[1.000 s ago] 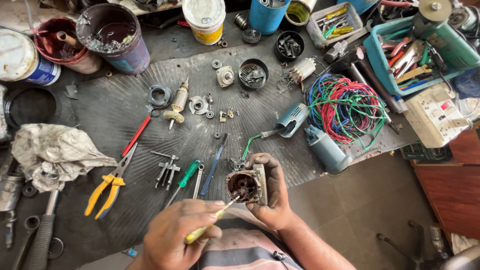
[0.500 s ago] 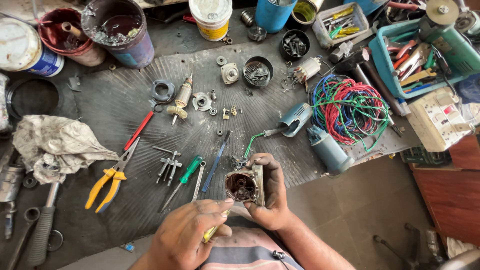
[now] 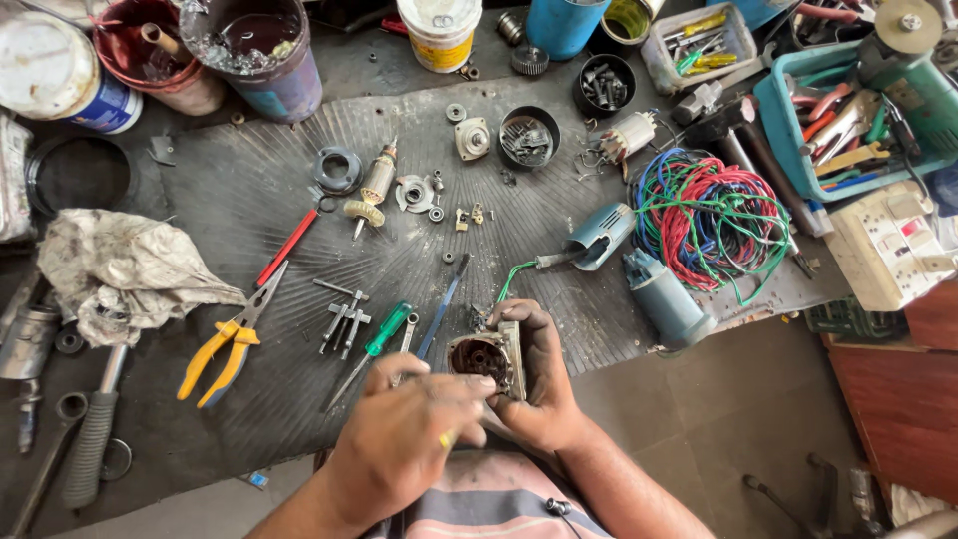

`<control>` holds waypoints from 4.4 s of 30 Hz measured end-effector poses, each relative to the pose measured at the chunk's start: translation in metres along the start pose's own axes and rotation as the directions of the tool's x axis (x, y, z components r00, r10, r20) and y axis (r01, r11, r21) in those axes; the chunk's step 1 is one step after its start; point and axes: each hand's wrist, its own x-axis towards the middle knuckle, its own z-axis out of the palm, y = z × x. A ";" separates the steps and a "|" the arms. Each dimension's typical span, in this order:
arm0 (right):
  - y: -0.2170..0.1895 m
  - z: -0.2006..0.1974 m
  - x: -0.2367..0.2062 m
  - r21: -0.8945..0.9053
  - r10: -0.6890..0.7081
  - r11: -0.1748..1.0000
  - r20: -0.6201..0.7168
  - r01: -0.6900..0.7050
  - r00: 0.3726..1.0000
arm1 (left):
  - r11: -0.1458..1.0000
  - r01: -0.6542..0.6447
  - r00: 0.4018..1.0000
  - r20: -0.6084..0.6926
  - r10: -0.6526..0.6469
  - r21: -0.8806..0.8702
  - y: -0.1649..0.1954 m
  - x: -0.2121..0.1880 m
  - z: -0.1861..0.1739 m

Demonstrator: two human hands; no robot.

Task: The person holds a small metal motor housing and scrapes debris from its interior using a screwdriver-like tool, rotating the housing to reach different sides. They then wipe the housing and their hands with a rag, continuing to scrape and clean the part at the workbench.

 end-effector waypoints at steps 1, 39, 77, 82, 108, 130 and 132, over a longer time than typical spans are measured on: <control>0.000 0.000 0.000 -0.011 0.004 1.000 0.003 -0.004 1.000 | 1.000 0.016 1.000 0.002 -0.016 0.009 -0.001 0.001 0.000; -0.007 -0.007 0.003 0.538 0.206 0.825 -0.002 -0.173 0.979 | 0.935 -0.287 0.958 0.044 0.284 0.208 -0.006 0.007 0.003; -0.008 -0.002 -0.002 0.293 0.073 0.954 0.001 -0.070 0.997 | 0.963 -0.227 0.974 0.052 0.222 0.148 0.001 0.001 -0.014; -0.009 0.001 -0.002 0.240 0.067 0.969 -0.001 -0.065 0.998 | 0.944 -0.224 0.975 0.059 0.216 0.243 0.001 0.011 -0.018; -0.010 0.000 -0.001 0.288 0.128 0.948 0.037 -0.134 0.991 | 0.882 -0.329 0.944 0.130 0.303 0.338 -0.001 0.021 -0.022; -0.017 -0.006 0.000 0.409 0.112 0.905 0.039 -0.118 0.993 | 1.000 0.020 1.000 0.007 -0.020 0.011 0.011 0.026 -0.024; -0.016 -0.006 -0.001 0.389 0.119 0.912 0.055 -0.130 0.991 | 0.994 -0.064 0.997 0.058 0.059 0.092 0.010 0.026 -0.021</control>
